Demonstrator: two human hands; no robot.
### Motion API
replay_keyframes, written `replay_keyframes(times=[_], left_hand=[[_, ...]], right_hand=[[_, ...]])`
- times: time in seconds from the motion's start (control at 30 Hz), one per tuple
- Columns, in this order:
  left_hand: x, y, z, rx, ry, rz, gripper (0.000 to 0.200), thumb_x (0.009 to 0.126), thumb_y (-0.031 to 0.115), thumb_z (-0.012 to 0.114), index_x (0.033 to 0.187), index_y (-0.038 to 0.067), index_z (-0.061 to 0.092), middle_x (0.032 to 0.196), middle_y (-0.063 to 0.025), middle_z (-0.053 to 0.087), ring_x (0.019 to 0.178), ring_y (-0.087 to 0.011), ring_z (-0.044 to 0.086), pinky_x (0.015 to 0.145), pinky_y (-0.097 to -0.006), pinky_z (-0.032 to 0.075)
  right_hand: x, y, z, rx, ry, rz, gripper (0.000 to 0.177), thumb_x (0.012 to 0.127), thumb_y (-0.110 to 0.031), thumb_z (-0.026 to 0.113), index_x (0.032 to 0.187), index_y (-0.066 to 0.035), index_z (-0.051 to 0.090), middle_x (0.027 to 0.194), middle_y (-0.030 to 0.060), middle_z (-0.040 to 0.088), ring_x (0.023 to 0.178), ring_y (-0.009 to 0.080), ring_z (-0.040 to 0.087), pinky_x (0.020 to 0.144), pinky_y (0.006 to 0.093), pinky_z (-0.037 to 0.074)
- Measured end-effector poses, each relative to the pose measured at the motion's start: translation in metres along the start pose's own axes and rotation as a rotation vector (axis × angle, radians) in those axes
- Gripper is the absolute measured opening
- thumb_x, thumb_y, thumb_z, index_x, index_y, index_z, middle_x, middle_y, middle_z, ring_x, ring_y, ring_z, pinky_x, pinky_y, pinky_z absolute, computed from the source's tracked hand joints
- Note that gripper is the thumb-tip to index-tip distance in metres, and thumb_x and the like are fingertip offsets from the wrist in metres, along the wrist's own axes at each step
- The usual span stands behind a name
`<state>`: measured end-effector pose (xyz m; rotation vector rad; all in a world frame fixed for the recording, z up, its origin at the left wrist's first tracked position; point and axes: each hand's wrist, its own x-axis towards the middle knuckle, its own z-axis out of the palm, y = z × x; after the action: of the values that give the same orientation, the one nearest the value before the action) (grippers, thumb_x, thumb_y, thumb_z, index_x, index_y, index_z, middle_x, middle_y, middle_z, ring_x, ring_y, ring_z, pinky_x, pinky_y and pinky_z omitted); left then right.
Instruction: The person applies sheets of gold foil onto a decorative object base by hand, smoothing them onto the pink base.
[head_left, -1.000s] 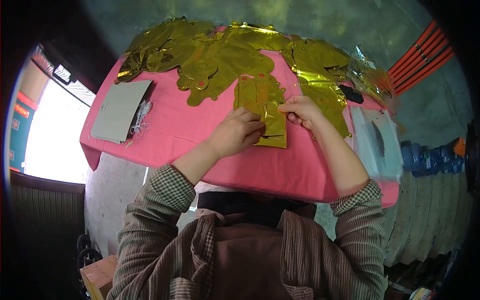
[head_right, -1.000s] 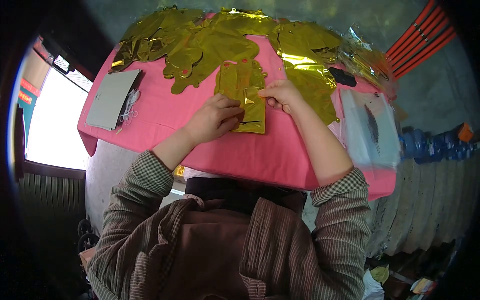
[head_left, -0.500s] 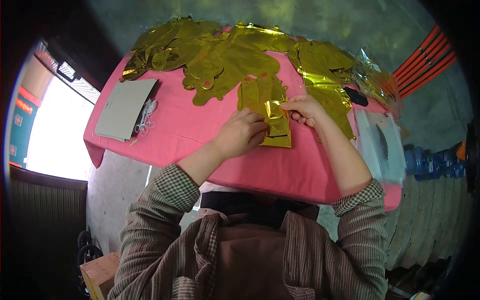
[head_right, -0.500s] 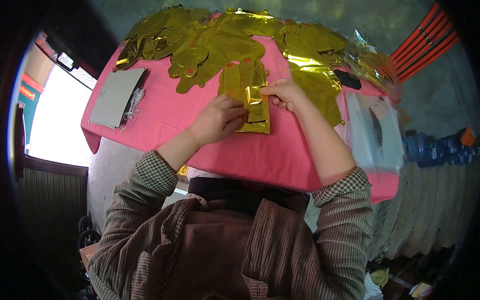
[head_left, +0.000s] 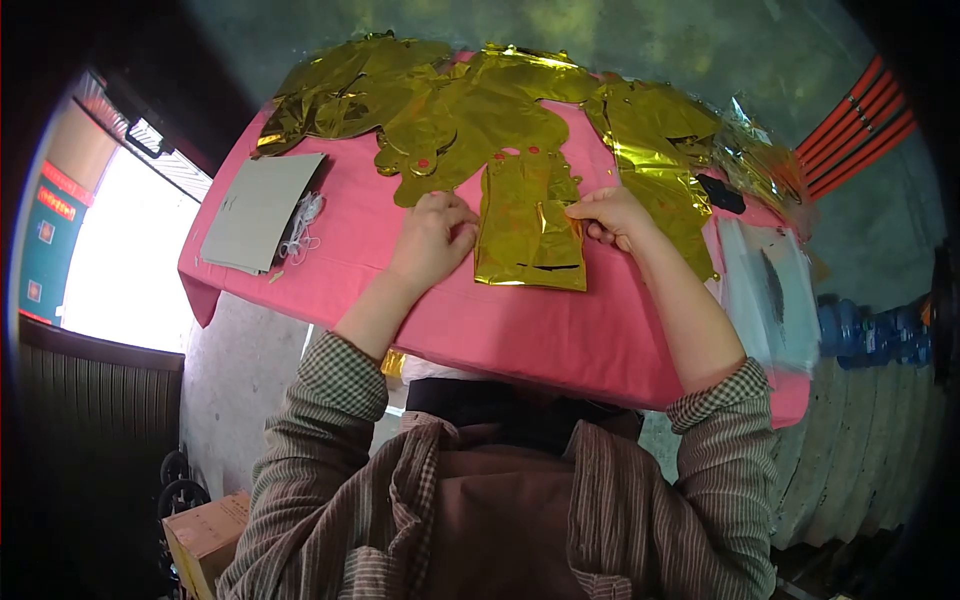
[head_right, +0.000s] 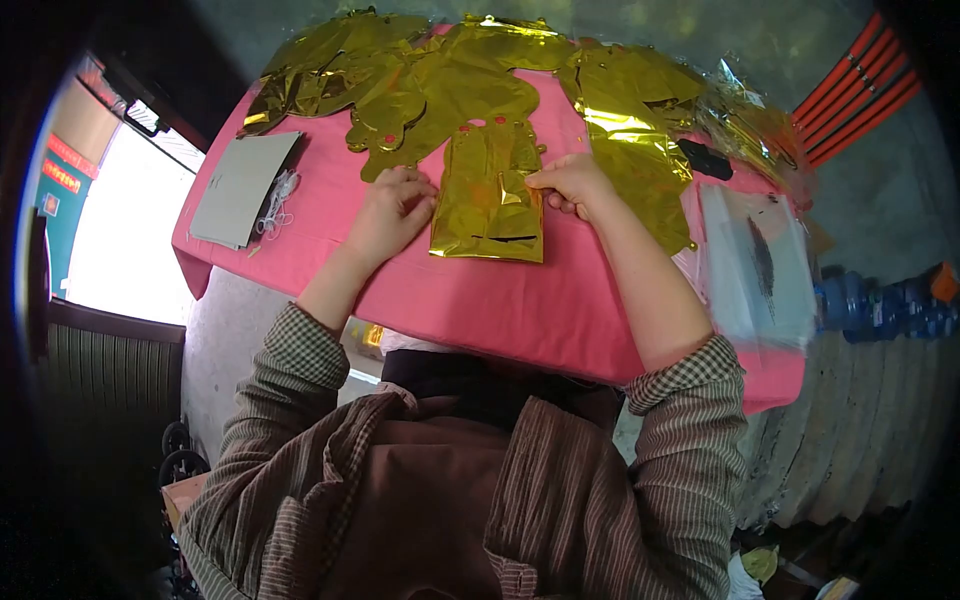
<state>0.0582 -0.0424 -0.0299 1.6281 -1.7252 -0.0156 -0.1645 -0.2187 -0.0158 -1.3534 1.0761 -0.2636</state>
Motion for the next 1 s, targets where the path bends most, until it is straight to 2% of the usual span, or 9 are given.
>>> replay_keyframes(times=[0.03,0.17,0.4,0.47,0.57,0.63,0.67,0.73,1.0], left_hand=[[-0.002,0.001,0.001,0.054,0.016,0.078,0.010,0.076,0.007,0.064,0.084,0.002,0.067,0.090,-0.0129,0.062,0.087,-0.0317,0.057,0.078,-0.0402,0.048],[0.000,-0.001,0.008,0.005,0.047,0.054,0.011,0.075,0.007,0.065,0.084,0.002,0.067,0.087,-0.0125,0.061,0.088,-0.0310,0.057,0.077,-0.0392,0.048],[0.004,0.008,0.003,-0.095,-0.039,-0.245,0.009,0.074,0.004,0.067,0.081,0.001,0.065,0.077,-0.0128,0.058,0.081,-0.0277,0.057,0.071,-0.0383,0.047],[0.003,0.007,0.000,-0.162,-0.047,-0.325,0.009,0.073,0.004,0.068,0.080,0.001,0.064,0.076,-0.0128,0.057,0.080,-0.0268,0.057,0.070,-0.0382,0.047],[-0.003,0.002,-0.008,-0.130,-0.061,-0.247,0.009,0.073,0.004,0.069,0.080,0.001,0.064,0.077,-0.0114,0.058,0.080,-0.0261,0.057,0.071,-0.0377,0.047],[-0.010,-0.001,-0.013,-0.141,-0.056,-0.041,0.011,0.075,0.005,0.069,0.085,0.001,0.066,0.087,-0.0119,0.061,0.086,-0.0275,0.057,0.076,-0.0373,0.048],[-0.015,-0.002,-0.016,-0.140,-0.053,-0.045,0.011,0.075,0.005,0.069,0.085,0.001,0.066,0.087,-0.0119,0.061,0.086,-0.0275,0.057,0.076,-0.0373,0.048],[-0.023,-0.001,-0.022,-0.062,-0.133,0.056,0.019,0.081,0.005,0.065,0.100,0.002,0.068,0.104,-0.0129,0.062,0.099,-0.0276,0.056,0.083,-0.0351,0.048],[-0.024,0.002,-0.025,-0.002,-0.190,0.139,0.023,0.080,0.005,0.064,0.102,0.003,0.068,0.106,-0.0147,0.060,0.102,-0.0298,0.055,0.085,-0.0366,0.048]], right_hand=[[0.000,0.000,0.001,-0.008,0.006,0.009,0.015,0.076,-0.013,0.074,0.076,-0.003,0.063,0.061,0.0029,0.060,0.039,0.0064,0.046,0.032,0.0195,0.025],[-0.001,0.000,0.003,-0.012,0.033,-0.012,0.016,0.075,-0.012,0.075,0.074,-0.001,0.064,0.059,0.0040,0.060,0.039,0.0076,0.046,0.032,0.0213,0.026],[-0.001,-0.001,0.006,-0.023,0.048,-0.021,0.017,0.072,-0.011,0.077,0.073,0.000,0.064,0.058,0.0034,0.058,0.038,0.0077,0.042,0.034,0.0215,0.027],[0.001,0.000,0.005,-0.073,0.020,-0.004,0.018,0.075,-0.014,0.075,0.078,-0.005,0.060,0.060,0.0006,0.056,0.039,0.0048,0.040,0.034,0.0203,0.021],[0.001,0.001,0.005,-0.069,0.025,-0.003,0.017,0.076,-0.013,0.075,0.078,-0.004,0.060,0.059,0.0009,0.056,0.038,0.0049,0.040,0.034,0.0205,0.021],[0.000,0.001,0.006,-0.069,0.031,-0.022,0.017,0.076,-0.012,0.074,0.077,-0.004,0.060,0.060,0.0011,0.056,0.038,0.0051,0.040,0.033,0.0206,0.021],[-0.001,0.001,0.007,-0.067,0.040,-0.039,0.017,0.077,-0.012,0.074,0.077,-0.003,0.060,0.060,0.0014,0.056,0.038,0.0052,0.040,0.033,0.0207,0.021],[-0.002,0.002,0.008,-0.071,0.039,-0.048,0.017,0.077,-0.012,0.074,0.076,-0.003,0.060,0.060,0.0017,0.057,0.037,0.0054,0.040,0.033,0.0205,0.021],[0.002,0.004,0.005,-0.064,0.033,-0.047,0.016,0.074,-0.010,0.074,0.072,-0.002,0.060,0.058,0.0049,0.059,0.036,0.0093,0.045,0.032,0.0235,0.026]])
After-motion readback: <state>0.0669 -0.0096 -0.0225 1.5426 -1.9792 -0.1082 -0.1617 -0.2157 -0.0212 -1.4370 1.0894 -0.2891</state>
